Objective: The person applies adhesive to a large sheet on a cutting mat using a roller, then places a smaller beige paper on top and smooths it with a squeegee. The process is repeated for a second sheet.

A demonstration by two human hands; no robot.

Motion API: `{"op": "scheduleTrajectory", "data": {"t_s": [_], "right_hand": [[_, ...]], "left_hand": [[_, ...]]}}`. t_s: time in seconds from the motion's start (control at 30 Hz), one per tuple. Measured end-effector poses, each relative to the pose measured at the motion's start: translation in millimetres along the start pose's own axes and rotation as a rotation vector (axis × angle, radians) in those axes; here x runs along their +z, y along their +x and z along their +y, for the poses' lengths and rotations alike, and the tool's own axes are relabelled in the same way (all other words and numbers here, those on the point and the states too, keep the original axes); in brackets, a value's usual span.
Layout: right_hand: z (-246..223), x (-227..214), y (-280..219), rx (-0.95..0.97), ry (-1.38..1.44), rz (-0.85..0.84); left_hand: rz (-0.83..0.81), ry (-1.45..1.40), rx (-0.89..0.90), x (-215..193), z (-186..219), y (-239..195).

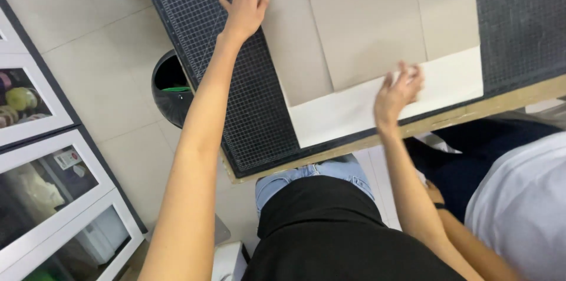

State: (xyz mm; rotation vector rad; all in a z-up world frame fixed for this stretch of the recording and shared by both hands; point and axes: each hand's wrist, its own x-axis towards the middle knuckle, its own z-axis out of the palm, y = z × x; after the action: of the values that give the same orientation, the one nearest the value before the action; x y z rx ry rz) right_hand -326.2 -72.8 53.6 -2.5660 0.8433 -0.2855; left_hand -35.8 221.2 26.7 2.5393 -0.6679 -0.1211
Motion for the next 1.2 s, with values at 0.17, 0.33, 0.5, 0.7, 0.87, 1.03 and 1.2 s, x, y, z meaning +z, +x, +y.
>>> {"op": "scheduleTrajectory", "data": {"t_s": [0.17, 0.33, 0.5, 0.7, 0.87, 1.03, 1.2], "right_hand": [[-87.8, 3.3, -89.1, 0.896, 1.081, -0.396], [-99.9, 20.5, -96.7, 1.219, 1.500, -0.381], [-100.5, 32.0, -129.2, 1.053, 1.662, -0.397], [-143.4, -19.2, -132.5, 0.913, 1.473, -0.397], [-162.8, -37.3, -130.0, 0.931, 1.482, -0.494], [-170.6, -31.2, -130.1, 0.950, 1.624, -0.611], [-159.1, -53.8, -119.8, 0.818, 1.488, -0.763]], "left_hand": [[-0.117, -0.157, -0.055, -6.8, -2.9, 2.6], [-0.274, -0.242, -0.182, -27.9, -1.3, 7.7], [-0.309, -0.486, -0.267, -86.5, 12.7, -20.5], [-0.209, -1.526, -0.412, -114.5, 60.7, -88.0], [-0.057, -2.031, -0.448, -38.1, 105.1, -144.1], [0.076, -2.713, -0.788, -10.1, 153.7, -178.6], [0.133, -2.760, -0.797, -21.2, 167.0, -196.5]]}}
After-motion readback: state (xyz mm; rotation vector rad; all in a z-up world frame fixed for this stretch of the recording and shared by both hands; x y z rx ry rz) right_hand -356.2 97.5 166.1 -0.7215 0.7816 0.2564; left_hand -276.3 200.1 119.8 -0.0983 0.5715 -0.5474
